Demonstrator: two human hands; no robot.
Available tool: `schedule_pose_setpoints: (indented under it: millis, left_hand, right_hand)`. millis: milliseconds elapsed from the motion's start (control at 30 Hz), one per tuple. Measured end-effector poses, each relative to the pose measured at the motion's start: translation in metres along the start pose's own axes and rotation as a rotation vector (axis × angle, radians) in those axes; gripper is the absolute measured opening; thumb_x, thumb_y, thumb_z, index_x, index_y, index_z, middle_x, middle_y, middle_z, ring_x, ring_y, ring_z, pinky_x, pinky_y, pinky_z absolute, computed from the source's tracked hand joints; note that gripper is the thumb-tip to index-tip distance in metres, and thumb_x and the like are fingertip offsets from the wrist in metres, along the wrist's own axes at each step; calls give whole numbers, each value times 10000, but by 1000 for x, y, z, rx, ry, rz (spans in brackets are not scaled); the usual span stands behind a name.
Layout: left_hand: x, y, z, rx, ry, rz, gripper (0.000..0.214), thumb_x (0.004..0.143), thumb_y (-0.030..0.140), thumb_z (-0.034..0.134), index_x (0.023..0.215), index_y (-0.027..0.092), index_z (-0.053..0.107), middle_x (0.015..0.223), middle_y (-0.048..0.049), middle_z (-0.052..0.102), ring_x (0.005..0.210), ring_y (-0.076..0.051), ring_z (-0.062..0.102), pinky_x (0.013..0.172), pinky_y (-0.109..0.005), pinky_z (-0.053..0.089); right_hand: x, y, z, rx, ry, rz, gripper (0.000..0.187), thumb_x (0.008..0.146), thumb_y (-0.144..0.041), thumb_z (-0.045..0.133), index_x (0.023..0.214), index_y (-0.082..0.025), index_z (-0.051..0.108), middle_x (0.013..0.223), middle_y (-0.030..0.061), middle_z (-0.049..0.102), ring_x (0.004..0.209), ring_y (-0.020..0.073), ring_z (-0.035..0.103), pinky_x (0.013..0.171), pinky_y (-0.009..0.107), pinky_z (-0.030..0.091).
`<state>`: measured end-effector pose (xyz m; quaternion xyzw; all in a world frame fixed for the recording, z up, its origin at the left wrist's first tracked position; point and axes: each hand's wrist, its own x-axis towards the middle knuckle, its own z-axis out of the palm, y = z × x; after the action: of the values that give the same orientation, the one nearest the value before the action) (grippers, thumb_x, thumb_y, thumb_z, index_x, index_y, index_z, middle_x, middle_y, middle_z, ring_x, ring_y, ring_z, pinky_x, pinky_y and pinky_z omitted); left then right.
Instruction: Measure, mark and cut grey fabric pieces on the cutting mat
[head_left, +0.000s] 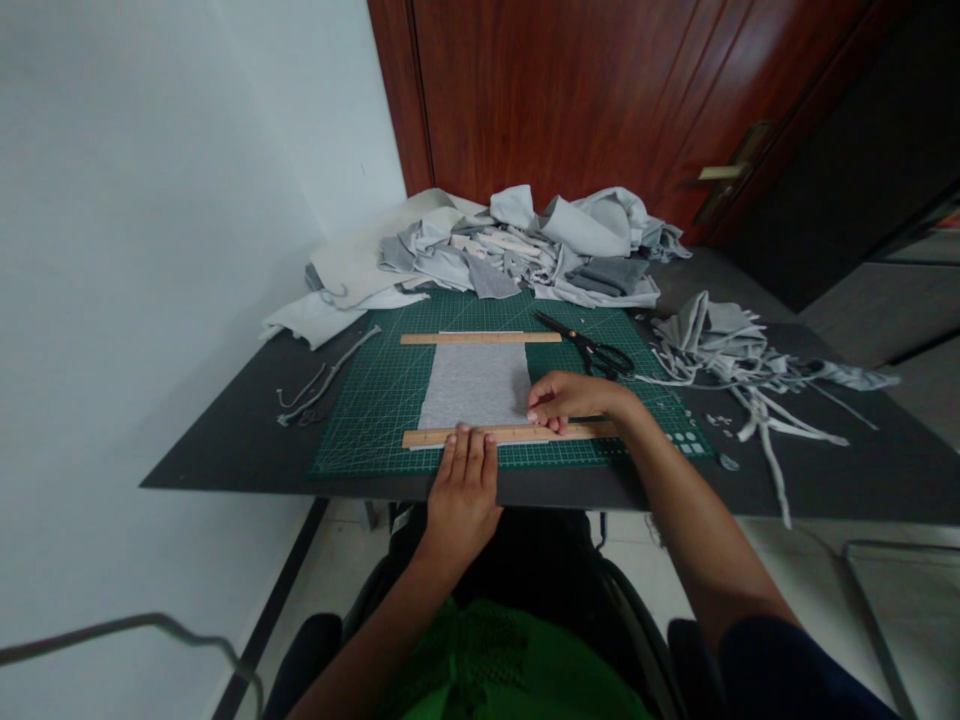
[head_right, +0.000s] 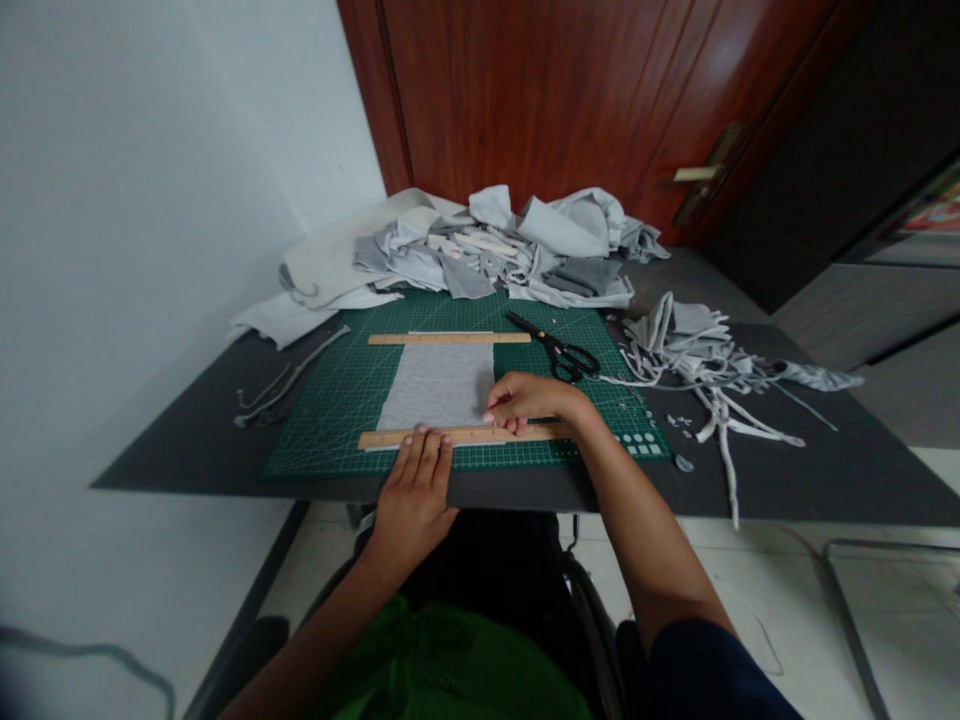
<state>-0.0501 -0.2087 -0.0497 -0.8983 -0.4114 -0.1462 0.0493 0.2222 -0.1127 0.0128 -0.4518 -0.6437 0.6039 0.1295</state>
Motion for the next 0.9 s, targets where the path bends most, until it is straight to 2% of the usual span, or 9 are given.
schedule_pose_setpoints:
  millis: [667,900]
  left_hand:
    - [0,0,0,2,-6,6,850,777,231,669,1555,13,401,1614,-262,405,1560,-412,265,1279,-592,275]
    - [0,0,1,11,-3,2,847,771,220,684,1542,-6,416,1613,-264,404,1558,-410,272,1291,-561,268]
  right_hand:
    - [2,4,1,-6,21,-8,419,741,-540,849,739,-160,673,574,-33,641,499,98,612,463,194,504]
    - [3,0,3,13,40,16,441,701,-547,878,730,-159,669,563,-33,639,492,102,610,457,197,501]
